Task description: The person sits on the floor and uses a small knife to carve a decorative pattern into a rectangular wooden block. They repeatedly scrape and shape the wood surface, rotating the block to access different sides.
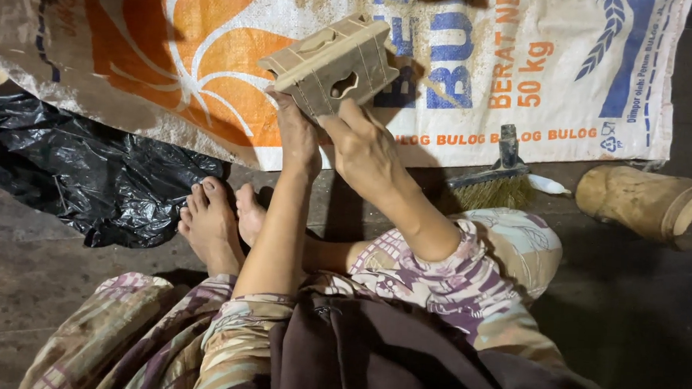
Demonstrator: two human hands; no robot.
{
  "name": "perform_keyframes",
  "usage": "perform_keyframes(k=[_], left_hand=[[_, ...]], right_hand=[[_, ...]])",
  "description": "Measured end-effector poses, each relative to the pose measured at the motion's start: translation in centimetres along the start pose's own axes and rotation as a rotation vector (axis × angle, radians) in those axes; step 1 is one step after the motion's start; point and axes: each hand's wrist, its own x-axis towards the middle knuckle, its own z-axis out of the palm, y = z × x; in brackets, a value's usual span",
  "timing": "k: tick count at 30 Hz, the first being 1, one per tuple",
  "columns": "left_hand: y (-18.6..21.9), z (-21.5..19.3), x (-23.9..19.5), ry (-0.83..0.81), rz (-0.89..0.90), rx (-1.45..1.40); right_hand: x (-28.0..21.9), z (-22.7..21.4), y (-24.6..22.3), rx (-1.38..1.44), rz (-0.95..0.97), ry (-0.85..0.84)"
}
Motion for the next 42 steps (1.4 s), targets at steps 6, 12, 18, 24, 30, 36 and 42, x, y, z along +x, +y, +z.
perform_keyframes(k=[6,12,18,24,30,36,42], left_hand=[[0.0,0.0,-0.7,-0.003,-0.096,-0.014],[6.4,0.8,-2.4,-0.077,-0.293,-0.336],[0.6,-1.8,2.5,-0.331,-0.145,-0.270],[1.5,-0.6,-1.8,-0.436,-0.032,-0.306],[0.9,-1.0,-3.1,-0.433,0.104,-0.028],[0.1,-1.8,-2.5,-0.424,0.028,-0.050],[-1.0,-2.6,-1.8,-0.435,-0.018,-0.083]], right_hand=[[-5.5,2.1,2.3,0.018,0.167,-0.159],[-5.2,-4.6,2.5,0.006,0.350,-0.167],[-5.4,-5.8,6.6,0.078,0.485,-0.019],[-3.5,-8.3,5.7,0.197,0.497,0.308],[-1.6,-4.1,6.4,0.288,0.440,0.430],[-0.9,-2.7,5.7,0.263,0.376,0.395],[-0.3,-2.5,5.6,0.219,0.309,0.372]])
